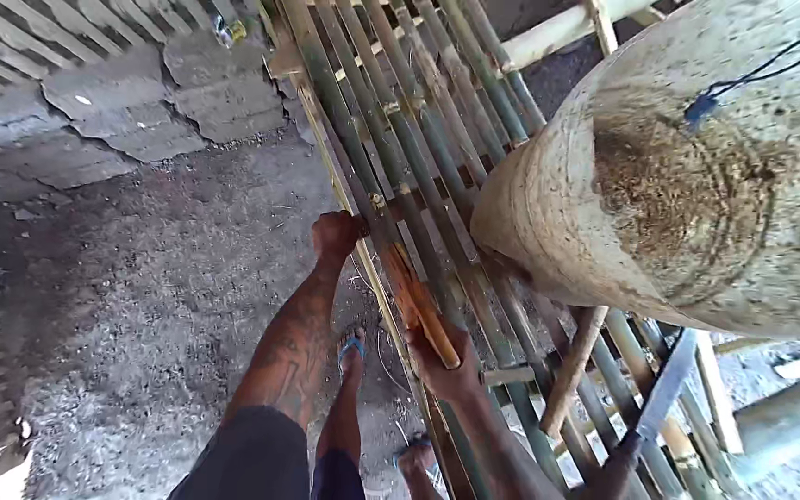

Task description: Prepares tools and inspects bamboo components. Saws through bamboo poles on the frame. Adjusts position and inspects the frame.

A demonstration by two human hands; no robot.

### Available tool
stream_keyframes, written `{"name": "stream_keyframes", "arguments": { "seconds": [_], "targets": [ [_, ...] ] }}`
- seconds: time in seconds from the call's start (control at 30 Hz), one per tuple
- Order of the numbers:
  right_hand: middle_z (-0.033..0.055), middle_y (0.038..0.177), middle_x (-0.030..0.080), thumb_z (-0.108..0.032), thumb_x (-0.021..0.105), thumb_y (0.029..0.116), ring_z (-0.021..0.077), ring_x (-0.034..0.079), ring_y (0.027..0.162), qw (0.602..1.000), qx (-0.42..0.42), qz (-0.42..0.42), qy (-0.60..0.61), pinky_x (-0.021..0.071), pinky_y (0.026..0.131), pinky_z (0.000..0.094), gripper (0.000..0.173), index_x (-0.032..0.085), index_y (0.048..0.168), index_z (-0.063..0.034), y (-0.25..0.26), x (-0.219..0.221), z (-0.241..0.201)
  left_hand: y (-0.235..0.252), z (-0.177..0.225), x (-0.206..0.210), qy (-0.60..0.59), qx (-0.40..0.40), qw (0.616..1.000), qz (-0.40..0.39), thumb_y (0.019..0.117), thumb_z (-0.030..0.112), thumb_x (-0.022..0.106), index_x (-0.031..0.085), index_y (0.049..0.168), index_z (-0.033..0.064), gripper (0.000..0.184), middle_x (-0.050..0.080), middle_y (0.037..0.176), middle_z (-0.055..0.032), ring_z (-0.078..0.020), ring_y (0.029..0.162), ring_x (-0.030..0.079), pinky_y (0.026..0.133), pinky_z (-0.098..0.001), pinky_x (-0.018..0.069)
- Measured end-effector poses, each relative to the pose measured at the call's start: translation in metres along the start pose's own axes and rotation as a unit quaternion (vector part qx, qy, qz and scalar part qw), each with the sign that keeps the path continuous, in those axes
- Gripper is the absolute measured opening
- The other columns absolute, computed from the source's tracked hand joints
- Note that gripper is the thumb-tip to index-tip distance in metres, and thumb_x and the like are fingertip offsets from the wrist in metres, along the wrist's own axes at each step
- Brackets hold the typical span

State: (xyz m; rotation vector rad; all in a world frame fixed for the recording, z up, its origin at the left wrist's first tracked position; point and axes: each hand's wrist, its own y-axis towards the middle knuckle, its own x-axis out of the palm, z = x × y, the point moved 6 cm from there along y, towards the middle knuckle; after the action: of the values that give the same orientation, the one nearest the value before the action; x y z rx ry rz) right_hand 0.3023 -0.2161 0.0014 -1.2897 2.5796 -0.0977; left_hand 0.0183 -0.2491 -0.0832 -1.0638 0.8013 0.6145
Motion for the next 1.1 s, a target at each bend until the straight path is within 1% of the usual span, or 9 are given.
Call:
{"name": "stream_keyframes", "arguments": {
  "seconds": [0.1, 0.2, 0.3, 0.43, 0.53, 0.67, 0.9, 1.0, 1.1],
  "targets": [
    [0.0034, 0.088, 0.075, -0.015, 0.068, 0.092, 0.0005, 0.068, 0.073, 0.999, 0.033, -0.013, -0.026, 0.0612, 0.072, 0.0223, 0.049, 0.059, 0.132, 0.0124, -0.093, -0.039, -0.014, 0.007, -0.004, 0.003, 0.017, -0.012, 1.0, -0.009, 0.1018, 0.028, 0.058, 0.072, 0.106, 0.0003, 0.031, 0.07, 0.113, -0.0262, -0.0467, 0.113, 0.066, 0.089, -0.0686, 0.0516],
    [0.0069, 0.087, 0.073, -0.023, 0.067, 0.0994, -0.0007, 0.067, 0.079, 0.998, 0.009, -0.021, -0.055, 0.0576, 0.081, 0.0214, 0.049, 0.059, 0.129, 0.0148, -0.15, -0.071, -0.026, 0.003, -0.012, 0.005, -0.108, -0.052, 0.993, 0.02, 0.1093, 0.027, 0.032, 0.071, 0.103, -0.0041, 0.05, 0.069, 0.115, -0.0284, -0.0465, 0.116, 0.065, 0.093, -0.068, 0.0494],
    [0.0028, 0.091, 0.074, -0.019, 0.068, 0.0966, 0.0006, 0.068, 0.078, 0.999, 0.026, -0.018, -0.015, 0.0603, 0.077, 0.0227, 0.046, 0.06, 0.131, 0.0112, -0.098, -0.047, -0.008, 0.005, -0.008, -0.003, -0.093, -0.03, 0.995, 0.029, 0.1077, 0.028, 0.043, 0.071, 0.105, -0.004, 0.043, 0.069, 0.114, -0.0296, -0.0478, 0.115, 0.064, 0.093, -0.0693, 0.0489],
    [-0.0034, 0.072, 0.067, -0.016, 0.069, 0.0897, 0.0006, 0.061, 0.058, 1.0, -0.002, 0.004, 0.009, 0.0566, 0.056, 0.0217, 0.025, 0.069, 0.103, 0.0044, 0.017, 0.008, 0.003, 0.003, -0.004, 0.001, -0.005, 0.012, 1.0, 0.016, 0.1015, 0.029, 0.06, 0.07, 0.106, -0.0035, 0.035, 0.069, 0.113, -0.0292, -0.0491, 0.114, 0.065, 0.092, -0.071, 0.0491],
    [0.0024, 0.086, 0.074, -0.018, 0.068, 0.0919, 0.0017, 0.067, 0.069, 1.0, 0.008, -0.007, -0.03, 0.0605, 0.069, 0.0226, 0.046, 0.063, 0.129, 0.0098, -0.031, -0.01, -0.006, -0.004, -0.002, 0.004, -0.026, 0.009, 0.999, 0.025, 0.1044, 0.032, 0.054, 0.071, 0.104, -0.0028, 0.039, 0.07, 0.111, -0.0283, -0.0478, 0.113, 0.065, 0.092, -0.0699, 0.0493],
    [0.0057, 0.098, 0.075, -0.016, 0.066, 0.0987, -0.0017, 0.068, 0.084, 0.999, 0.03, -0.034, -0.022, 0.0586, 0.083, 0.0206, 0.052, 0.051, 0.138, 0.0155, -0.153, -0.06, -0.015, 0.004, -0.003, 0.005, 0.026, 0.006, 1.0, 0.014, 0.1031, 0.024, 0.056, 0.069, 0.111, -0.0032, 0.032, 0.069, 0.116, -0.0277, -0.0477, 0.116, 0.064, 0.093, -0.068, 0.05],
    [0.0022, 0.086, 0.074, -0.018, 0.069, 0.0908, -0.0009, 0.067, 0.071, 0.999, -0.042, -0.007, -0.024, 0.0595, 0.07, 0.0196, 0.046, 0.063, 0.125, 0.0118, 0.009, 0.011, 0.005, 0.003, -0.004, 0.003, -0.003, 0.02, 1.0, 0.023, 0.1014, 0.03, 0.061, 0.071, 0.104, -0.0016, 0.034, 0.071, 0.111, -0.0264, -0.0472, 0.113, 0.066, 0.092, -0.069, 0.0501],
    [0.002, 0.085, 0.073, -0.021, 0.069, 0.0919, 0.0021, 0.066, 0.068, 0.999, 0.014, -0.006, -0.05, 0.0602, 0.066, 0.0234, 0.047, 0.063, 0.128, 0.009, -0.049, -0.015, -0.004, 0.005, -0.003, 0.006, 0.024, 0.008, 1.0, 0.003, 0.1011, 0.032, 0.06, 0.071, 0.108, 0.0005, 0.034, 0.07, 0.113, -0.0261, -0.0464, 0.114, 0.066, 0.091, -0.0686, 0.0509],
    [0.0119, 0.094, 0.075, -0.015, 0.067, 0.0958, 0.0041, 0.07, 0.082, 0.997, 0.029, -0.026, -0.061, 0.0601, 0.081, 0.0259, 0.054, 0.053, 0.134, 0.0193, -0.139, -0.047, -0.022, 0.006, -0.002, 0.004, 0.014, -0.003, 1.0, 0.001, 0.1014, 0.024, 0.058, 0.07, 0.109, -0.0019, 0.029, 0.07, 0.114, -0.0272, -0.0466, 0.115, 0.065, 0.092, -0.0677, 0.0509]
  ]
}}
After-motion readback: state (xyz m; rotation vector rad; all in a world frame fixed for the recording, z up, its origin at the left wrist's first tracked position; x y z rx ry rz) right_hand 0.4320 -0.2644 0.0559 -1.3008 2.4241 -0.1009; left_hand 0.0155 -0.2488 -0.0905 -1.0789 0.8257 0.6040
